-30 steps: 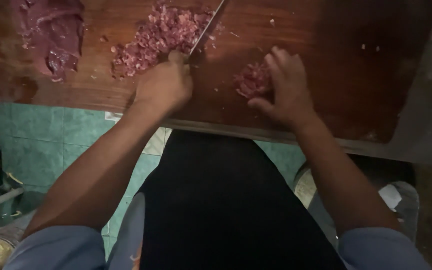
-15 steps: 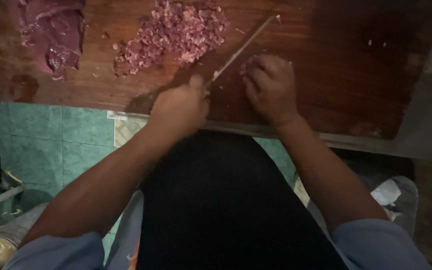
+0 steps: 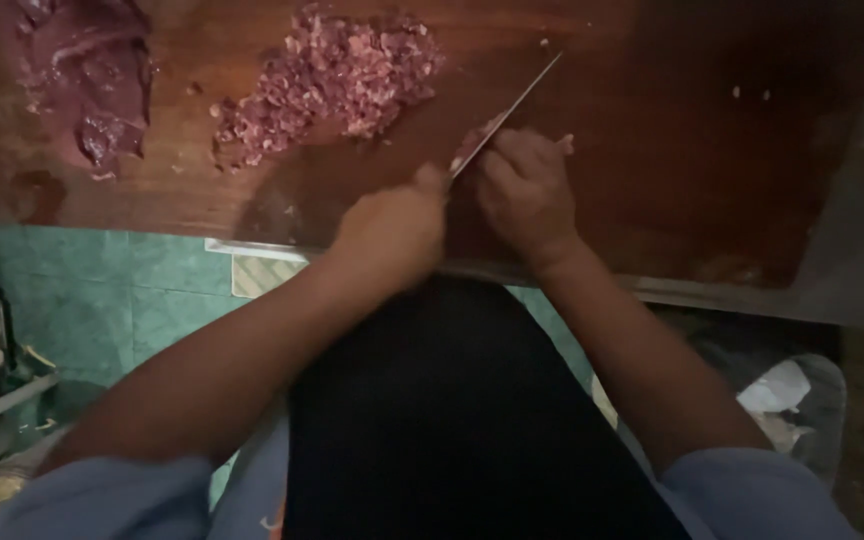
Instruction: Chopping raw organ meat into small pieces on a wooden cutting board with a knife.
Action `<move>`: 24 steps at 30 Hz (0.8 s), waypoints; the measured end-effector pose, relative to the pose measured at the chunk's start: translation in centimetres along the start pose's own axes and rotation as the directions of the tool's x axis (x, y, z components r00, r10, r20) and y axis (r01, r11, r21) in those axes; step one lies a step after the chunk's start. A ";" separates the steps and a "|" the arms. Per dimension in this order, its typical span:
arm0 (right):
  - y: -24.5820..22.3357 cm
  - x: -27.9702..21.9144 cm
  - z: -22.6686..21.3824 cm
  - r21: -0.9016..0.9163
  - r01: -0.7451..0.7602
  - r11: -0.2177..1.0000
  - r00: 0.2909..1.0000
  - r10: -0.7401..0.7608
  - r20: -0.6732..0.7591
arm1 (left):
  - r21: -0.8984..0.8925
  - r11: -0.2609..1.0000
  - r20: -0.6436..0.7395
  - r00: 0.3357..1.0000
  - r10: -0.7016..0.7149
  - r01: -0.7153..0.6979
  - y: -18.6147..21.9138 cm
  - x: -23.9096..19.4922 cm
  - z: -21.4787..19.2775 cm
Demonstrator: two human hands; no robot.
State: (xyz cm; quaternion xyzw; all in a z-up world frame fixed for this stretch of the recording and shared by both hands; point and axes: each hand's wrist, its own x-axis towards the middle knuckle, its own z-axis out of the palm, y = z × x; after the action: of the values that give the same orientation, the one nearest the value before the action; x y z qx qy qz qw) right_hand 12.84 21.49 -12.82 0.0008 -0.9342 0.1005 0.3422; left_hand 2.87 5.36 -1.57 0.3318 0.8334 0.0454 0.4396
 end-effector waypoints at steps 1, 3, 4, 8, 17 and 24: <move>-0.1 0.0 -0.2 -0.001 0.000 1.000 1.000 0.000 -0.004 | 0.003 1.000 -0.002 1.000 0.000 0.000 0.5 0.8 0.0; -0.4 -0.1 -0.7 -0.011 0.000 1.000 1.000 0.000 -0.006 | -0.003 0.993 -0.156 0.981 0.115 -0.117 1.4 2.2 0.3; -0.5 -0.2 -0.7 0.002 0.001 1.000 1.000 -0.001 -0.005 | -0.006 0.995 -0.155 0.983 0.102 -0.104 1.4 1.1 -0.1; 0.2 0.1 -0.6 0.017 0.006 1.000 1.000 -0.005 -0.011 | 0.040 0.996 -0.097 0.992 0.085 -0.081 -0.1 -1.2 -0.8; -0.7 1.1 -2.3 0.170 -0.025 0.985 1.000 0.027 -0.009 | 0.073 0.997 -0.186 0.982 0.042 -0.028 -1.8 -3.9 0.7; 1.3 -1.3 -0.2 0.011 0.048 0.999 0.999 -0.048 -0.008 | 0.099 0.989 -0.080 0.989 0.122 -0.113 -0.3 -4.8 1.2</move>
State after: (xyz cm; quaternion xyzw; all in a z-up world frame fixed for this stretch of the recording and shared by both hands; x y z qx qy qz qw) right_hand 13.91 22.72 -13.75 0.0250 -0.9320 0.0976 0.3480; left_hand 5.46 2.02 0.94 0.3985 0.8318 0.0460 0.3835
